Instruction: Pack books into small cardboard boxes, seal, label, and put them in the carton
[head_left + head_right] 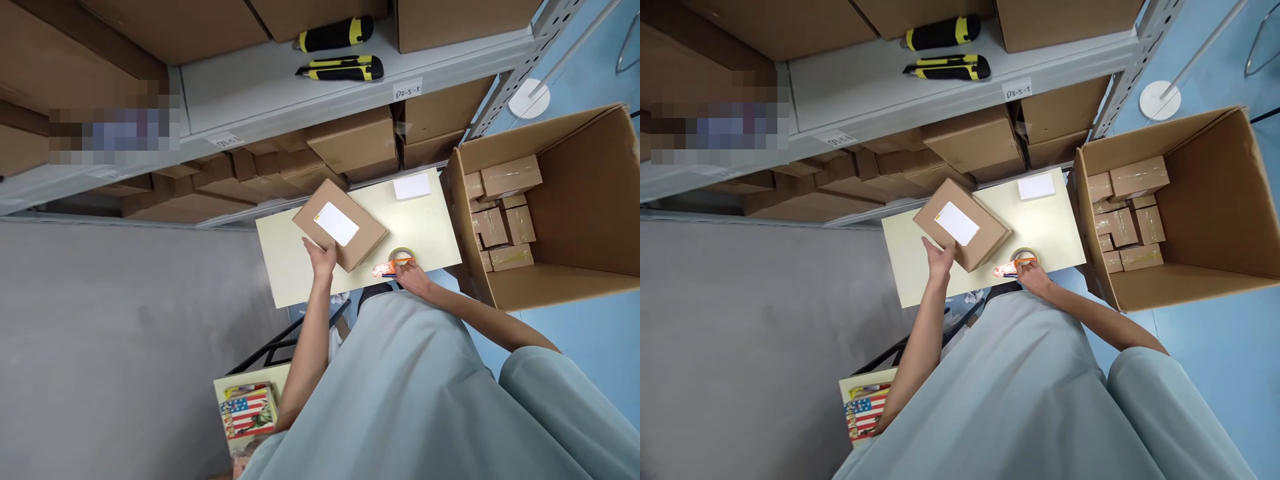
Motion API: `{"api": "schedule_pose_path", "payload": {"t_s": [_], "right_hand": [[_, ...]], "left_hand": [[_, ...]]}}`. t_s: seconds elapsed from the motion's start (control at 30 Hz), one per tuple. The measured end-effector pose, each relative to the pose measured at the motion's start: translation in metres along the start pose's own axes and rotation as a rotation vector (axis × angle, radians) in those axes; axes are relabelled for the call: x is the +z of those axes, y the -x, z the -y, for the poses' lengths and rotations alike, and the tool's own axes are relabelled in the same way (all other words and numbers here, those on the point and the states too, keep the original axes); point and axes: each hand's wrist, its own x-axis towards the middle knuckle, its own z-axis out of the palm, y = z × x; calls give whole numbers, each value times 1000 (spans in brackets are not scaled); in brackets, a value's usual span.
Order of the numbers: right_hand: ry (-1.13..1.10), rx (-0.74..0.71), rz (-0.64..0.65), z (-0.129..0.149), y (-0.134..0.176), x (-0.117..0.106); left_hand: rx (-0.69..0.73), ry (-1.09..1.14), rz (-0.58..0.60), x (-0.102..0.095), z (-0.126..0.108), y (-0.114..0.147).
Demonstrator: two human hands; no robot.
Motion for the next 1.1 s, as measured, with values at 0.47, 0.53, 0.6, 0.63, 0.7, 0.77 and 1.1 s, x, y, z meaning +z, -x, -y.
{"api": "schedule_pose_path", "payload": {"t_s": [0.47,0.53,0.6,0.63,0.7,0.77,1.1], "right_hand": [[40,-27,1,-4,8,-3],[69,-54,11,-5,9,-5],[77,-49,20,-11,13,-7],[80,-28,26,-17,17,-8],[96,28,41,-34,34,-12],[129,71,47,-57,58,-18],[265,144,-26,-126,18,-82]], "left_hand": [[97,-670,-275,79,-42,26],[83,-801,-269,78,-43,26],[90,-860,-256,79,-43,26],[98,-865,-252,79,-42,26],[118,-854,-246,79,-41,26],[139,-838,-238,78,-38,25],[267,-797,-156,74,-26,24]]}}
